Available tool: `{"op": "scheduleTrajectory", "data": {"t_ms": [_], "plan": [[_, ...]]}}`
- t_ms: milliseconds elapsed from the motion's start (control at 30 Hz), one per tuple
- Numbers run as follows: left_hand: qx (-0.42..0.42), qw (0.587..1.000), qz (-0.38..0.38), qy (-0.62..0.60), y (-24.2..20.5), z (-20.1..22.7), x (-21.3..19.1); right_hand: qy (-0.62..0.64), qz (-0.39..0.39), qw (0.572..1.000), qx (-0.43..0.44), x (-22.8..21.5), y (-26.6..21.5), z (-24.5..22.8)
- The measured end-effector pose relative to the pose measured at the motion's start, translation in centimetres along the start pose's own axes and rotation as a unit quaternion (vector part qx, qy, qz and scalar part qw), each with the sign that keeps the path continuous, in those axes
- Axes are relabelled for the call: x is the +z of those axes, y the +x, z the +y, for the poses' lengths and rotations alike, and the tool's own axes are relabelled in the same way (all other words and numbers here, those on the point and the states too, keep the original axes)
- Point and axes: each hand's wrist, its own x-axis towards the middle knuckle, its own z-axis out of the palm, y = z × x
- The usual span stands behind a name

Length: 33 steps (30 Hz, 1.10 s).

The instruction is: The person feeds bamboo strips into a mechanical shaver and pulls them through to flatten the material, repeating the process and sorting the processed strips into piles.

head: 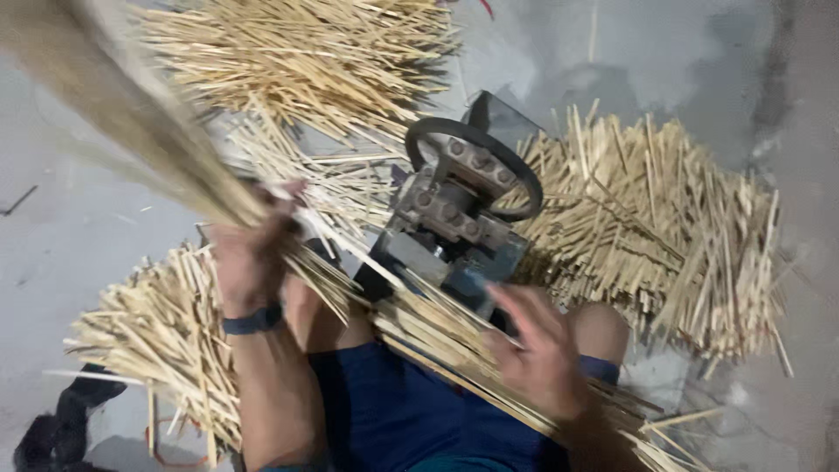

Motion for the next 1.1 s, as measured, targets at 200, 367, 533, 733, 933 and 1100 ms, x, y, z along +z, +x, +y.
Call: {"op": "scheduleTrajectory", "data": {"t_ms": [200, 367, 533, 733, 933, 1100], "plan": [[-0.041, 0.988, -0.136, -0.051, -3.6, -1.8, 2.9, 0.111, -0.164, 0.979, 0.055, 3.6, 5.3, -6.4], [0.019, 0.997, 0.019, -0.072, 0.8, 1.0, -0.9, -0.054, -0.101, 0.978, -0.176, 2.8, 2.4, -3.2], [-0.063, 0.943, -0.039, -0.325, 3.4, 2.7, -6.1, 0.013, -0.148, 0.985, -0.088, -1.2, 0.1, 1.6], [-0.070, 0.938, -0.072, -0.333, 1.9, 0.1, -5.6, 0.198, 0.068, 0.972, 0.107, -3.9, 0.5, 5.6], [-0.151, 0.912, -0.198, -0.325, -1.6, 0.1, -5.1, 0.627, -0.022, 0.777, 0.054, -4.5, 1.6, 8.2], [-0.086, 0.906, -0.178, -0.375, -2.5, 1.0, -7.4, 0.554, 0.029, 0.830, 0.051, -4.9, 0.4, 8.0]]}}
